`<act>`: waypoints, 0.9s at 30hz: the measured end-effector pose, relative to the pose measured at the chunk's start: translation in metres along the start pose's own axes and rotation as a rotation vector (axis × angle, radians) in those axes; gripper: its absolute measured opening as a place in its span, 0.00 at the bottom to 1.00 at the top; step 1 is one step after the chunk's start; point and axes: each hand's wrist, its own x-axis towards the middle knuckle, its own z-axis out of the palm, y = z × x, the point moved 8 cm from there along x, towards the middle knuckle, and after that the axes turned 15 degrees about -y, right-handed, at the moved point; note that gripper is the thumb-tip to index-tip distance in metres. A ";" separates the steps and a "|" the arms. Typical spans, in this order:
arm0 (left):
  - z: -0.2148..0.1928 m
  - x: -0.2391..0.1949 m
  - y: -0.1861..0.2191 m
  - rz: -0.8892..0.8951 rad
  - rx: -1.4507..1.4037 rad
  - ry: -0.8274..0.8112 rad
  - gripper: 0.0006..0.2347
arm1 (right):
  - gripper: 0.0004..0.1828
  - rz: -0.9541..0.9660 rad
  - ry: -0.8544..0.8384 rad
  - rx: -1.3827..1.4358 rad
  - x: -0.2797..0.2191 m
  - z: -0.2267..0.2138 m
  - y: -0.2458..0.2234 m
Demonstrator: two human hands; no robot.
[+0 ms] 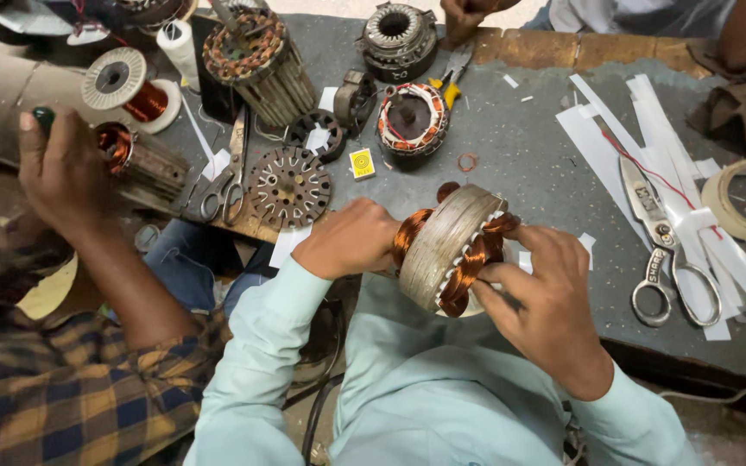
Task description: The person winds copper wire around a motor stator, inserts white insulating paper between coils, and uses a screwdriver to adjust the windings. They also cut strips of white paper with scissors and place them into the stator slots.
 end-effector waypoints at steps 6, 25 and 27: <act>-0.003 -0.003 0.007 -0.059 0.179 0.003 0.07 | 0.13 0.097 0.012 0.346 -0.004 0.013 0.019; 0.004 0.010 -0.001 0.092 0.042 0.053 0.09 | 0.07 0.049 0.069 -0.038 0.003 0.002 -0.010; 0.005 -0.001 0.001 0.103 0.073 0.093 0.08 | 0.08 0.041 0.060 -0.015 0.001 0.003 -0.006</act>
